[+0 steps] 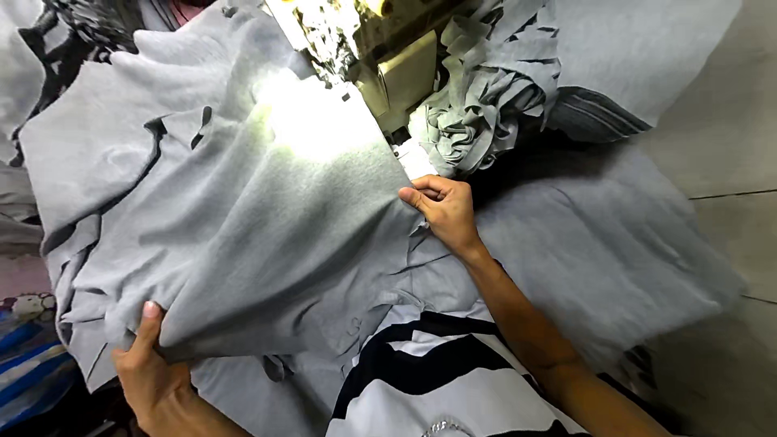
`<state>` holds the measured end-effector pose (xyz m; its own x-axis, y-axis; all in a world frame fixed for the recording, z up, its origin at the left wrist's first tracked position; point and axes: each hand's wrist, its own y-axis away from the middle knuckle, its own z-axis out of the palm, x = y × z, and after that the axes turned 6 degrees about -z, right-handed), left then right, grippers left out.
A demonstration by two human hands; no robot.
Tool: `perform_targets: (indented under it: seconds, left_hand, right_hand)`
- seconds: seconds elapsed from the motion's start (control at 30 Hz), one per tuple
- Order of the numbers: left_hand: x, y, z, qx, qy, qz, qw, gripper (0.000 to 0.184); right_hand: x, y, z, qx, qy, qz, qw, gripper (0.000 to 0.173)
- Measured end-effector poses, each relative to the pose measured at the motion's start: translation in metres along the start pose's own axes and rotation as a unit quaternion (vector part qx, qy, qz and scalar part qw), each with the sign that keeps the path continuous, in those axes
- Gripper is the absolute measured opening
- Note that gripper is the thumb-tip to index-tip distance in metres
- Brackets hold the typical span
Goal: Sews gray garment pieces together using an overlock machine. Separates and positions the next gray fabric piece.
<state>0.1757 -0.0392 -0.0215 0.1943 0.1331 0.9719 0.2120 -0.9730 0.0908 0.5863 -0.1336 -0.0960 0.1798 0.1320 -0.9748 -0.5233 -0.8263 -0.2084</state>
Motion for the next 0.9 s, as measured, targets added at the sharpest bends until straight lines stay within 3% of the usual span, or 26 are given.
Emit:
perform_targets:
  seconds: [0.23,0.67,0.77,0.9]
  left_hand:
    - [0.0,-0.031,0.006,0.071,0.026,0.069,0.995,0.038]
    - [0.024,-0.078,0.014,0.084,0.02,0.106,0.991,0.04]
    - [0.021,-0.068,0.016,0.07,-0.046,0.081,0.993,0.044]
    - [0.002,-0.032,-0.002,0.019,-0.24,0.023,0.97,0.06]
  right_hand:
    - [0.006,-0.003,0.005,0.015,-0.007,0.001,1.0,0.012]
    - [-0.01,-0.02,0.012,0.02,0.052,-0.034,0.998,0.012]
    - [-0.012,-0.014,0.009,0.012,0.061,-0.047,0.997,0.013]
    - [-0.019,0.001,-0.007,-0.03,0.093,-0.028,0.995,0.015]
